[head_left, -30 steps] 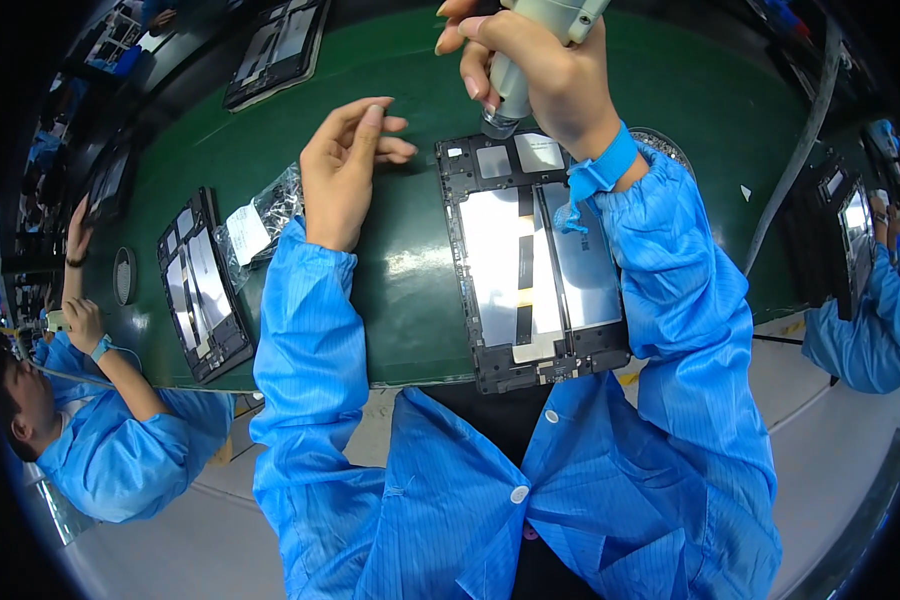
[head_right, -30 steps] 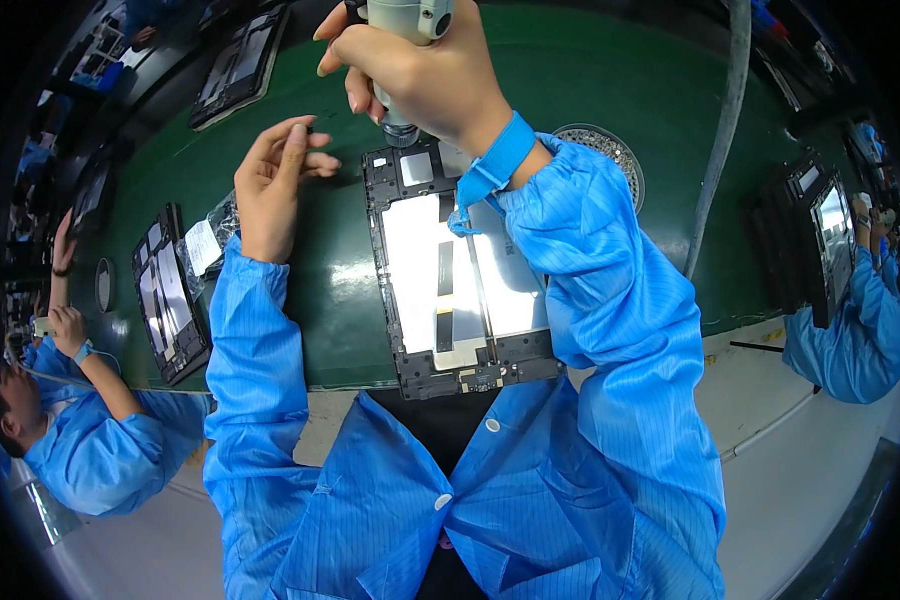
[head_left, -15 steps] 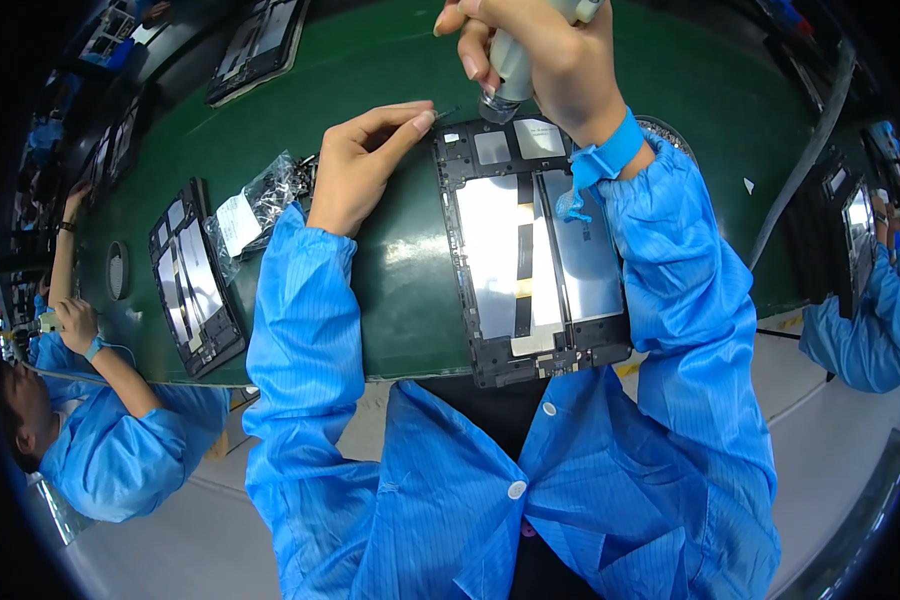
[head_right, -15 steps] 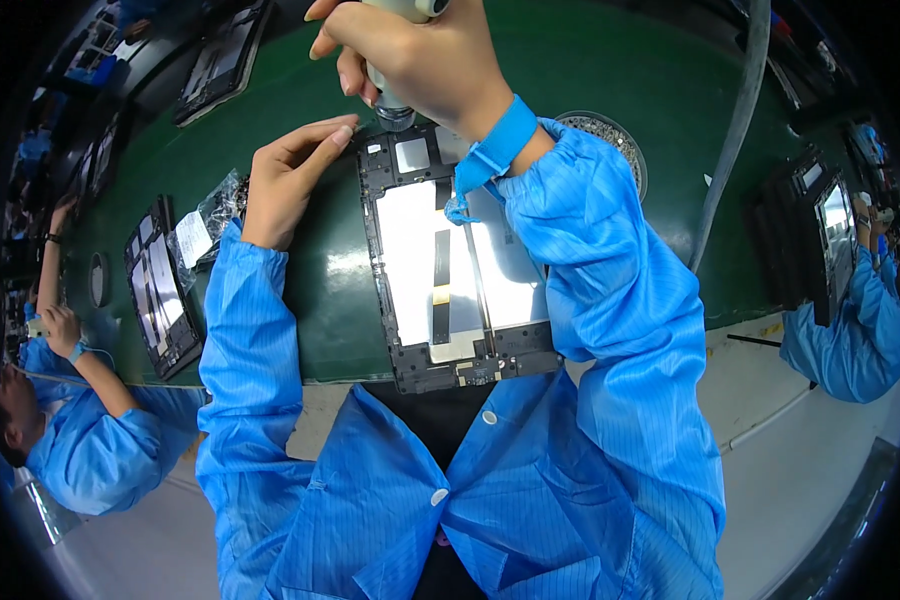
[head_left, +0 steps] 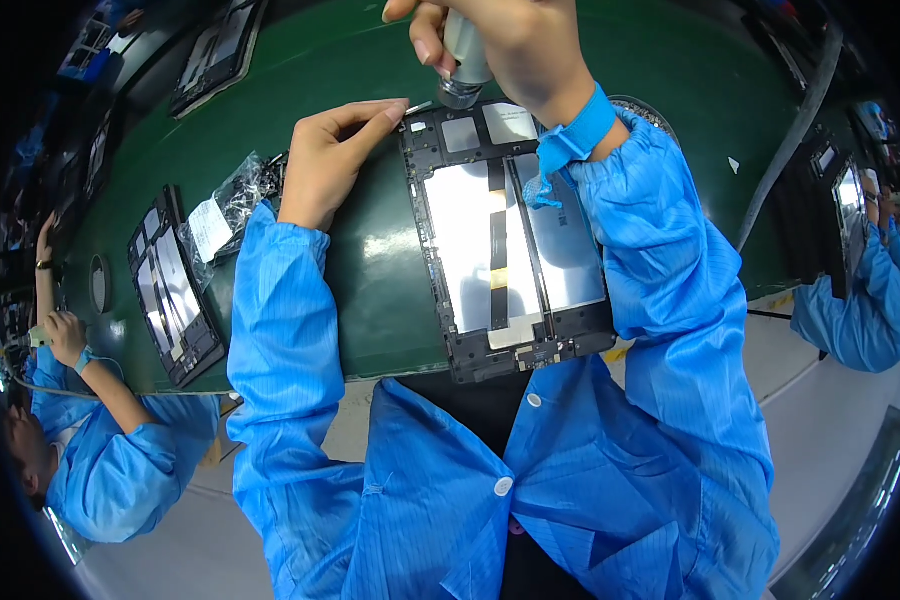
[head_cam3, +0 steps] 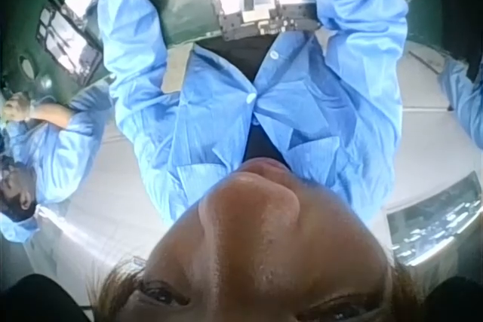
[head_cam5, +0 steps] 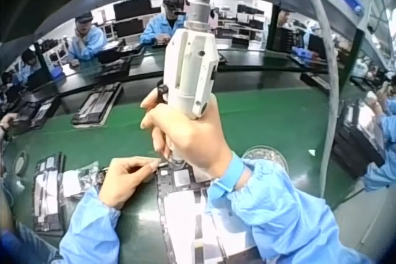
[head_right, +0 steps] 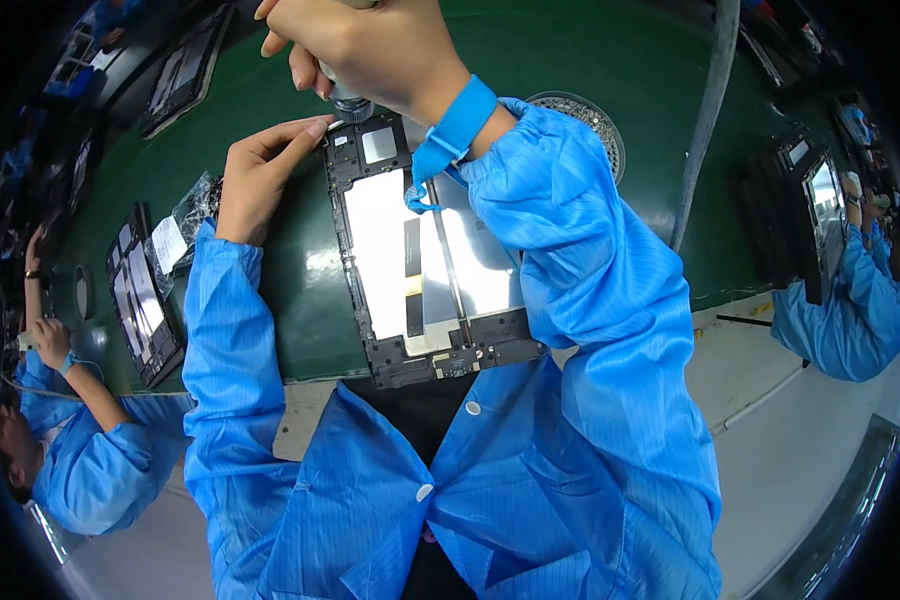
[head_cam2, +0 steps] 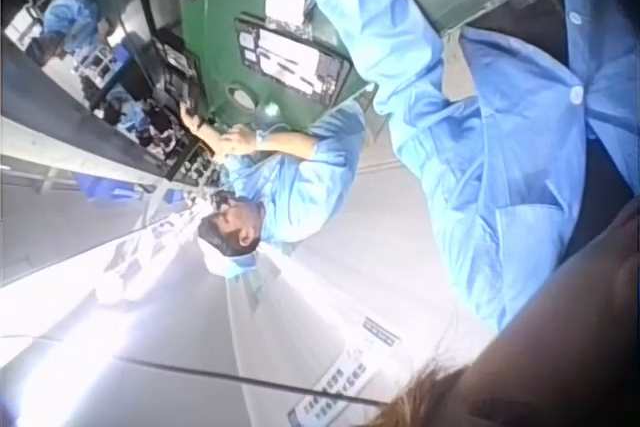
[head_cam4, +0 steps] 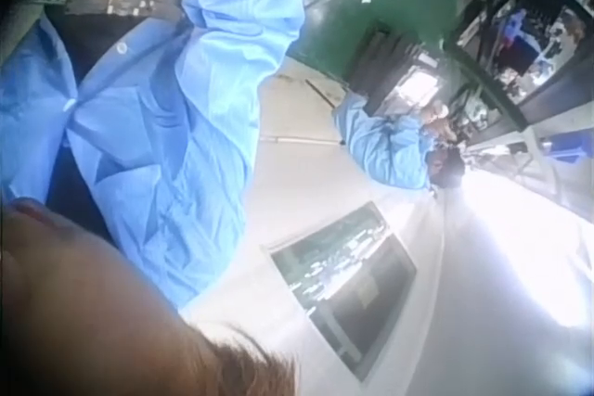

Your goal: The person assembles electronic tablets on a factory line by fastening internal electronic components with an electric screwdriver.

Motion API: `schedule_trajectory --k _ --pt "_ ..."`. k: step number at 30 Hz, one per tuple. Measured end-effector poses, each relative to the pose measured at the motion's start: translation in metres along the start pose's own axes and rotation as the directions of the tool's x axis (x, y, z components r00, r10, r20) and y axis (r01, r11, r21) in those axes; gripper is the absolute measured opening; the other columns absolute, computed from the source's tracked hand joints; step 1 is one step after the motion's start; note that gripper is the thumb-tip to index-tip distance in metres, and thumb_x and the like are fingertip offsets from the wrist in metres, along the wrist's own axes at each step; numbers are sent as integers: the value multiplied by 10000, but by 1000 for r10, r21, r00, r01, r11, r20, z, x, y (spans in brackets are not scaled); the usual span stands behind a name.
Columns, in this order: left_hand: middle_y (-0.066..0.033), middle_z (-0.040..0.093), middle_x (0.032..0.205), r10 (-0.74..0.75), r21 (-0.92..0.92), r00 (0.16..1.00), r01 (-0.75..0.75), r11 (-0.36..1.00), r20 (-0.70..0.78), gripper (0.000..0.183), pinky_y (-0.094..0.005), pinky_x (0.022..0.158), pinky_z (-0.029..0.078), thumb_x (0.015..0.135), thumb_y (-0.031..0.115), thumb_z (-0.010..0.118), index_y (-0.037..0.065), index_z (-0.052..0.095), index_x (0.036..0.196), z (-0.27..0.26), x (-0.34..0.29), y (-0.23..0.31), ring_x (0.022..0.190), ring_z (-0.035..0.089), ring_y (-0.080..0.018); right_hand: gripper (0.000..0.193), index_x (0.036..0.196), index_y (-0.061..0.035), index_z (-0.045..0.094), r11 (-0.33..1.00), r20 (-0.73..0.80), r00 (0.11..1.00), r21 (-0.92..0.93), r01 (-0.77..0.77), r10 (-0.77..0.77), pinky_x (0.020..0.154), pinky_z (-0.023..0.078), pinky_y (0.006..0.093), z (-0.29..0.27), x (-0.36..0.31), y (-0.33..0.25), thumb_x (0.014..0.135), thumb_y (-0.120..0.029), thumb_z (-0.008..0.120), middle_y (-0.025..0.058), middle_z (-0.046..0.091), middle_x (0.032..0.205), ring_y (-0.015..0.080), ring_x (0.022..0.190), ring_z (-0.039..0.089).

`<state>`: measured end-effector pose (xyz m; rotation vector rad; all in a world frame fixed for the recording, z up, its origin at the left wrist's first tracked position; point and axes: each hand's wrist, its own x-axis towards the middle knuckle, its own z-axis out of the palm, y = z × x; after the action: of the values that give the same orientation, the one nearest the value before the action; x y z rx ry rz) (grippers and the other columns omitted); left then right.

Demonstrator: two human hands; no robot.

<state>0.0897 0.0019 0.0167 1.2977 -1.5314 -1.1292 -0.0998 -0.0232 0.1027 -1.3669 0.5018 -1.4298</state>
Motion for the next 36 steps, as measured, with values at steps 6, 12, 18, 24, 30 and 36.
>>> schedule_trajectory --k 6,12,18,24,30,36 --pt "-95 747 976 66 61 997 -64 996 -27 256 -243 843 520 911 177 718 -24 739 1068 3 -2 -2 886 672 -120 116 938 43 637 1000 1 1000 18 -13 13 403 420 241 0 -1 -2 871 -47 609 80 643 677 117 471 580" --pt "-63 727 956 -12 121 1000 12 993 -7 229 -219 814 498 919 138 708 -32 730 1071 4 -7 0 878 641 -91 122 942 35 639 1000 7 1000 17 -22 22 397 407 233 4 -2 -3 882 -68 616 74 657 687 106 471 575" --pt "-123 748 867 55 73 996 -60 996 69 244 -254 735 529 879 163 736 -35 743 1021 9 -26 -1 793 670 -118 166 875 -5 642 988 83 985 -7 -152 152 388 390 227 18 -10 1 914 -163 675 57 652 678 90 460 557" --pt "-133 747 866 123 113 983 -139 984 139 267 -278 722 536 893 179 710 -39 734 1044 0 -24 -7 772 676 -140 215 911 3 656 984 28 985 31 -174 173 426 417 235 24 -20 20 932 -211 679 83 648 674 118 474 565" --pt "-118 741 895 95 13 981 -99 995 166 269 -275 757 533 889 181 714 -35 739 1047 0 -21 -7 810 672 -145 241 963 20 632 985 29 985 22 -169 168 433 433 244 21 -19 28 960 -221 629 113 656 705 141 496 581" --pt "-133 740 908 119 38 979 -127 991 163 276 -277 779 538 884 183 716 -24 738 1065 -1 -19 -12 826 682 -157 214 954 22 624 990 62 988 2 -139 138 413 422 245 26 -19 36 962 -191 606 112 645 698 139 478 568"
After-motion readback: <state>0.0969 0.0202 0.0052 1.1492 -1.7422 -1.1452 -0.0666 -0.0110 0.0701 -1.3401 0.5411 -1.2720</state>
